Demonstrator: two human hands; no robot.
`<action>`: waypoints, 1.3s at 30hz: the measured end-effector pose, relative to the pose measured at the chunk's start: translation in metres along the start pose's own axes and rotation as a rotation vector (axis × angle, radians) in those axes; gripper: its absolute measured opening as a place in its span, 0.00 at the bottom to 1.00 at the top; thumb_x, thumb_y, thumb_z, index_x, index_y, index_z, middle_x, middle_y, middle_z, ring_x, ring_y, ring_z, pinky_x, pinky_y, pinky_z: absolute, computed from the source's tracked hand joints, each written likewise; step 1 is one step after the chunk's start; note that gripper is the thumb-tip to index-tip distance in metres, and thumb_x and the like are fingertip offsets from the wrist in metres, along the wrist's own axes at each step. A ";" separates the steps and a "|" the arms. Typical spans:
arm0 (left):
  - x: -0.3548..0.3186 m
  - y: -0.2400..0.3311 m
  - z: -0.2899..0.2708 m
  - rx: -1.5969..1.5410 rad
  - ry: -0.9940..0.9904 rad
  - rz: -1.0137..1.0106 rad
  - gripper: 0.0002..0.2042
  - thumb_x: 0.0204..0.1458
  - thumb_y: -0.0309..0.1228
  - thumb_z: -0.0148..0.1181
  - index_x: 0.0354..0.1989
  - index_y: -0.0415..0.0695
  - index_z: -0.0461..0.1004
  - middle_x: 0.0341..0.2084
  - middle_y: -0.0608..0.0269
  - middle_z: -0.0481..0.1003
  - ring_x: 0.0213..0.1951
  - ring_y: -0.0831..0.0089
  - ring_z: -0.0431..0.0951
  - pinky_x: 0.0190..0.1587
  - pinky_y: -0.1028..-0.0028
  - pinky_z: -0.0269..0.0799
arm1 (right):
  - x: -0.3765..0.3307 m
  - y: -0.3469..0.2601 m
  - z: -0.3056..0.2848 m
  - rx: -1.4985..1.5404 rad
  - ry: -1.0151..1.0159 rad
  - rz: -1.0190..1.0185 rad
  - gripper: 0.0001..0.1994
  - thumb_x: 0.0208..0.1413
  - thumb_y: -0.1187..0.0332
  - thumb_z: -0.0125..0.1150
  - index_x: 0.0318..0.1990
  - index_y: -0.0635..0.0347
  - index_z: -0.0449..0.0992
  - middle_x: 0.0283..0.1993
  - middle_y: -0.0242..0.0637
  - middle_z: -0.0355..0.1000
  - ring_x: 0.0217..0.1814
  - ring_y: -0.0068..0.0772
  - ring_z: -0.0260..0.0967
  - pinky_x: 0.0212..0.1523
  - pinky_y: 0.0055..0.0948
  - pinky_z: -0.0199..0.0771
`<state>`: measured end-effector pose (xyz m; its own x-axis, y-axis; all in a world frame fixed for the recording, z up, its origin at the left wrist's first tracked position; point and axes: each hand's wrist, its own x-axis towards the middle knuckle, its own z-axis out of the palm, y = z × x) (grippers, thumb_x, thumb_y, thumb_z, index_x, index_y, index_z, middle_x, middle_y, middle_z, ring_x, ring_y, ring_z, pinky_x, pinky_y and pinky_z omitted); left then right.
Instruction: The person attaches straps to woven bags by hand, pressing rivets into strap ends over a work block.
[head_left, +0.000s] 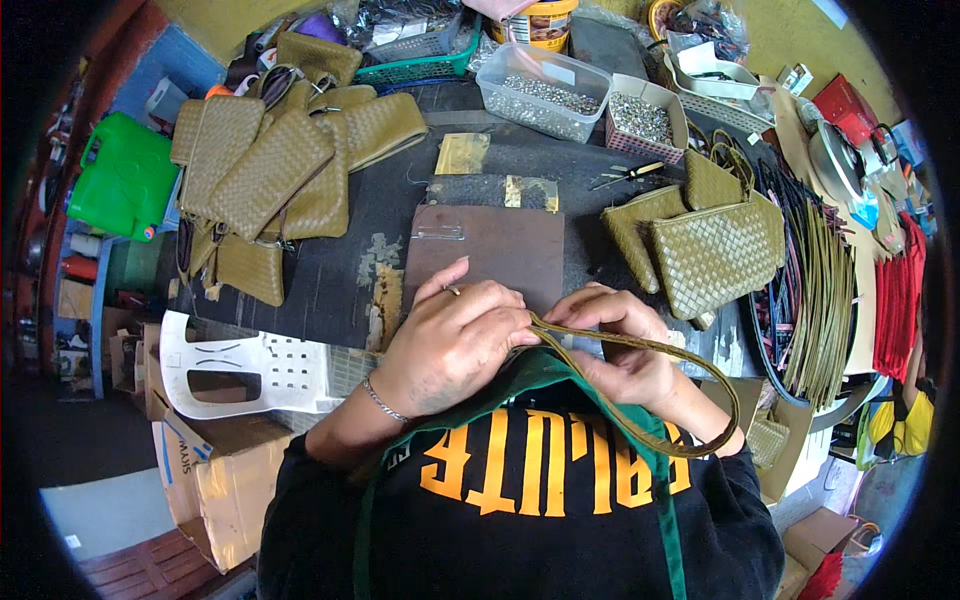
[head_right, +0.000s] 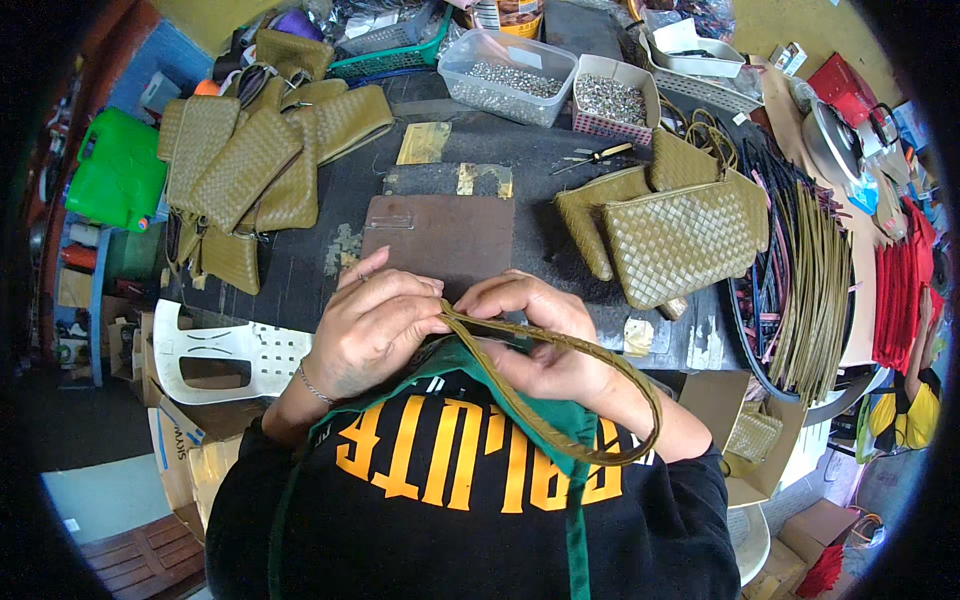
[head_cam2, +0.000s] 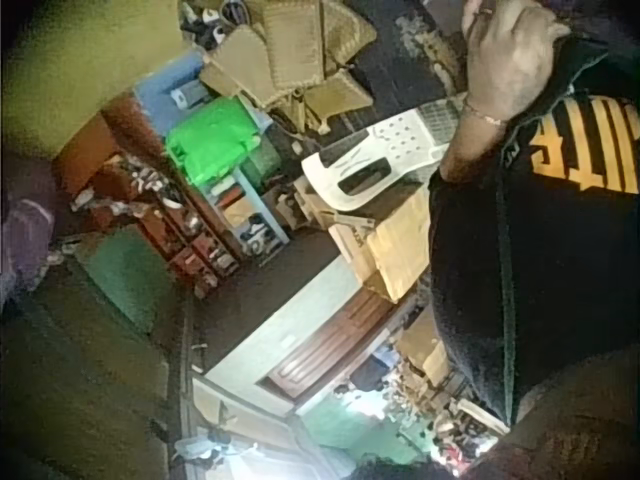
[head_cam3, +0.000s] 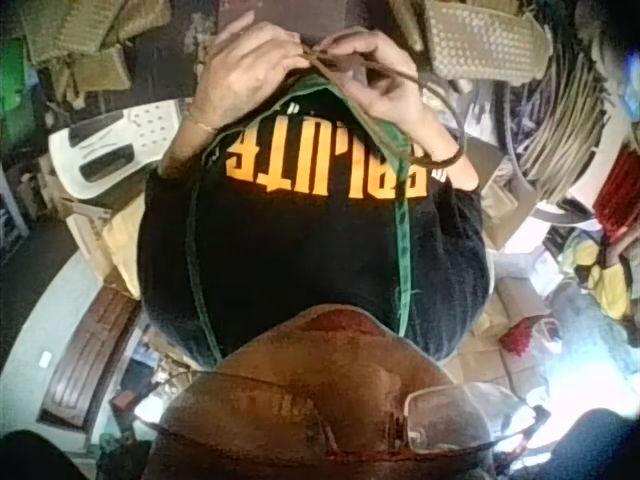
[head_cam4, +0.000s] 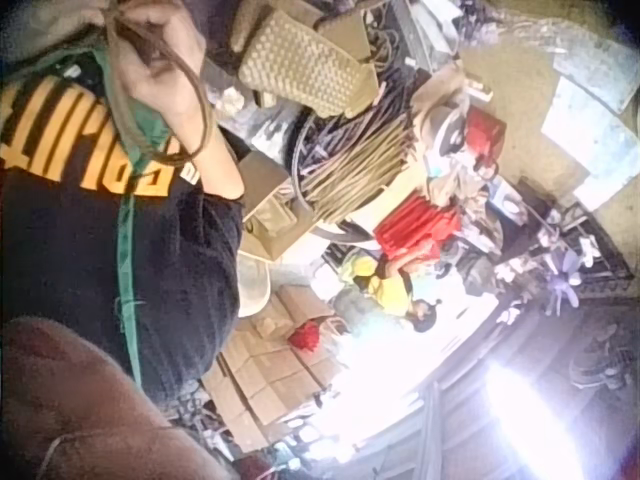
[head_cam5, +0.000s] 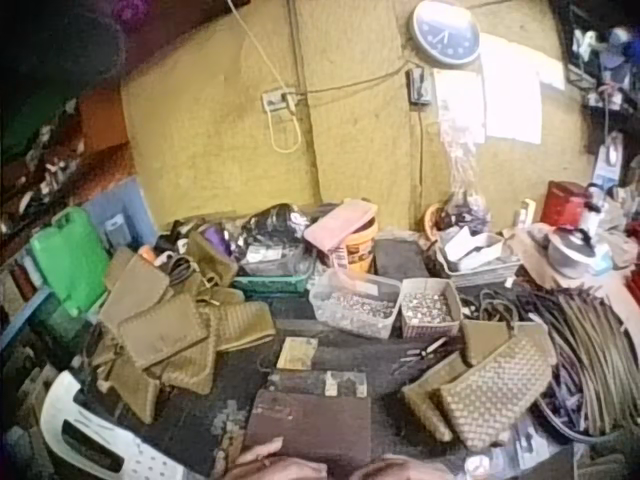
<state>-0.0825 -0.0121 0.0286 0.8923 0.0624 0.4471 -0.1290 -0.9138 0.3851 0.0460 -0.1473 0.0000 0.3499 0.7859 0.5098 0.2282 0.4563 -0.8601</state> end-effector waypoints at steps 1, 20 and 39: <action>0.001 -0.001 0.001 -0.001 -0.001 0.001 0.06 0.37 0.31 0.59 0.23 0.44 0.71 0.24 0.68 0.69 0.30 0.75 0.71 0.46 0.71 0.59 | 0.001 -0.001 0.000 -0.048 -0.015 -0.030 0.10 0.40 0.78 0.59 0.31 0.64 0.66 0.31 0.41 0.68 0.33 0.29 0.68 0.31 0.21 0.67; 0.009 -0.007 0.015 -0.612 -0.085 -0.239 0.08 0.43 0.29 0.55 0.25 0.37 0.67 0.21 0.58 0.68 0.25 0.65 0.70 0.27 0.72 0.64 | -0.008 0.013 -0.006 0.386 0.056 0.304 0.15 0.42 0.82 0.56 0.39 0.66 0.64 0.37 0.39 0.67 0.40 0.24 0.65 0.41 0.20 0.67; 0.005 -0.005 0.022 -0.287 0.000 -0.174 0.05 0.40 0.29 0.56 0.24 0.43 0.68 0.23 0.63 0.68 0.27 0.68 0.68 0.32 0.72 0.59 | -0.009 0.018 0.006 0.354 0.194 0.265 0.14 0.43 0.82 0.54 0.38 0.65 0.61 0.36 0.41 0.67 0.39 0.25 0.66 0.41 0.20 0.68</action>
<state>-0.0679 -0.0162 0.0109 0.9115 0.2081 0.3547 -0.0910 -0.7391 0.6674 0.0418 -0.1432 -0.0202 0.5247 0.8176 0.2371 -0.2037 0.3910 -0.8976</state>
